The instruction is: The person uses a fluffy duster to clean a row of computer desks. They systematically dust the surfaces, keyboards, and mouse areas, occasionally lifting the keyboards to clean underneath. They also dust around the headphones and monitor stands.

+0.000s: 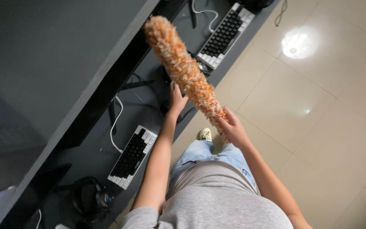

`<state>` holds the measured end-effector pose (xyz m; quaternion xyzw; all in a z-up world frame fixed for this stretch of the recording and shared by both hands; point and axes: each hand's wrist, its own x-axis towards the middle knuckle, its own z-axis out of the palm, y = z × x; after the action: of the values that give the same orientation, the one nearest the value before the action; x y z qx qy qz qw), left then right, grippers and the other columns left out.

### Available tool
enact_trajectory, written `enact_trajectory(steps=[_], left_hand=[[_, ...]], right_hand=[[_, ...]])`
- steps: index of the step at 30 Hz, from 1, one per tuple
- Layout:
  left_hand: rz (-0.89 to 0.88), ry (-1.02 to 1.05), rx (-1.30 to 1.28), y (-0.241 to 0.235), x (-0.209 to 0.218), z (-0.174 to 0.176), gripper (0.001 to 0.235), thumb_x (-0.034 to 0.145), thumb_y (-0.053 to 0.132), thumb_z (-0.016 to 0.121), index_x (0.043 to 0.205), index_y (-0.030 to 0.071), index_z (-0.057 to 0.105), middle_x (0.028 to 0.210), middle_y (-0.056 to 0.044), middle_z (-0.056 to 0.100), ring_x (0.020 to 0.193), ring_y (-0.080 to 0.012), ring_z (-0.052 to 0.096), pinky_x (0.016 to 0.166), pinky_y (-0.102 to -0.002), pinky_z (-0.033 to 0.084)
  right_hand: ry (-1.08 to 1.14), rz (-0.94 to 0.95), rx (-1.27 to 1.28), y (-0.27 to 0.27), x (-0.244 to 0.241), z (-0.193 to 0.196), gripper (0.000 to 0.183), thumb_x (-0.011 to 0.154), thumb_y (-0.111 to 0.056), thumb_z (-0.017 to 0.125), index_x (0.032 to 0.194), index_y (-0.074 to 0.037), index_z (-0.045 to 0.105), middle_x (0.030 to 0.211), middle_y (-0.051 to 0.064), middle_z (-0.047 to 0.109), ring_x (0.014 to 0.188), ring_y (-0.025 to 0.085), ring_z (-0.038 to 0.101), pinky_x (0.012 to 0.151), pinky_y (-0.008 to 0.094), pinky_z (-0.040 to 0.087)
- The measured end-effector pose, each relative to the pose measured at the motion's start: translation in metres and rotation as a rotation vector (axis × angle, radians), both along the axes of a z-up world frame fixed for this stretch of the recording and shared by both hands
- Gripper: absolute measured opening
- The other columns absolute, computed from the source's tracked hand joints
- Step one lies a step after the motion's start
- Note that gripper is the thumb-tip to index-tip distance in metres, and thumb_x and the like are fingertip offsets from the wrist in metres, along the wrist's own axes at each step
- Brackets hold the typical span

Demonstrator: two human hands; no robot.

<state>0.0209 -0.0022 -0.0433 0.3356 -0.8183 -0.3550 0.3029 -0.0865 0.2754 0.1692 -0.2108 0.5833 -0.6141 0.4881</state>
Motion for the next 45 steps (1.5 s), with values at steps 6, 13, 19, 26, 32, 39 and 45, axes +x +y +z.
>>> enact_trajectory(steps=[6,13,19,26,32,39,45], left_hand=[[0.602,-0.364,0.002,0.057,0.062,0.053,0.104,0.072,0.035,0.094,0.152,0.016,0.031,0.158,-0.024,0.025,0.136,-0.0489,0.033,0.109,-0.062,0.033],[0.711,-0.424,0.216,0.076,0.094,0.028,0.121,0.061,0.039,0.097,0.154,0.018,0.022,0.148,-0.025,0.029,0.129,-0.0496,0.037,0.105,-0.063,0.034],[0.685,-0.411,0.334,0.074,0.103,0.003,0.119,0.062,0.045,0.093,0.155,0.012,0.025,0.134,-0.028,0.048,0.12,-0.0481,0.049,0.105,-0.056,0.041],[0.706,-0.53,0.397,0.076,0.115,-0.027,0.1,0.056,0.043,0.092,0.13,-0.005,0.044,0.128,-0.032,0.051,0.122,-0.0482,0.049,0.107,-0.055,0.042],[0.7,-0.193,0.294,0.089,0.139,-0.051,0.088,0.057,0.031,0.098,0.123,-0.005,0.053,0.118,-0.026,0.063,0.114,-0.0416,0.058,0.1,-0.048,0.047],[0.598,0.709,0.666,0.113,0.169,0.074,0.052,0.085,0.014,0.085,0.127,0.001,0.057,0.112,-0.006,0.065,0.1,-0.014,0.063,0.092,-0.029,0.051],[0.657,0.875,0.762,0.124,0.186,0.119,0.063,0.083,0.019,0.083,0.136,0.006,0.052,0.116,-0.004,0.063,0.101,-0.0121,0.062,0.083,-0.027,0.052]], right_hand=[[0.193,0.227,0.152,-0.006,0.024,-0.007,0.033,0.103,-0.023,0.062,0.13,-0.005,0.059,0.105,0.006,0.068,0.095,0.009,0.06,0.083,0.028,0.051],[0.313,0.368,0.263,-0.013,0.026,-0.02,0.033,0.099,-0.028,0.062,0.126,-0.009,0.061,0.097,0.006,0.071,0.089,0.011,0.062,0.081,0.03,0.052],[0.339,0.381,0.353,-0.022,0.019,-0.043,0.03,0.1,-0.026,0.063,0.123,-0.008,0.061,0.088,0.009,0.07,0.079,0.014,0.06,0.073,0.033,0.051],[0.384,0.375,0.294,-0.023,0.016,-0.064,0.026,0.099,-0.023,0.061,0.12,-0.007,0.061,0.091,0.006,0.073,0.081,0.01,0.063,0.076,0.03,0.052],[0.34,0.397,0.386,-0.026,0.014,-0.053,0.024,0.101,-0.022,0.06,0.12,-0.008,0.063,0.085,0.009,0.069,0.072,0.016,0.059,0.068,0.036,0.049],[0.539,0.539,0.235,-0.036,-0.004,-0.095,0.027,0.096,-0.023,0.064,0.119,-0.009,0.064,0.082,0.006,0.072,0.069,0.012,0.064,0.064,0.034,0.053],[0.621,0.954,0.385,-0.061,-0.015,-0.101,0.029,0.095,-0.027,0.066,0.119,-0.011,0.066,0.079,0.015,0.07,0.065,0.022,0.063,0.061,0.041,0.053]])
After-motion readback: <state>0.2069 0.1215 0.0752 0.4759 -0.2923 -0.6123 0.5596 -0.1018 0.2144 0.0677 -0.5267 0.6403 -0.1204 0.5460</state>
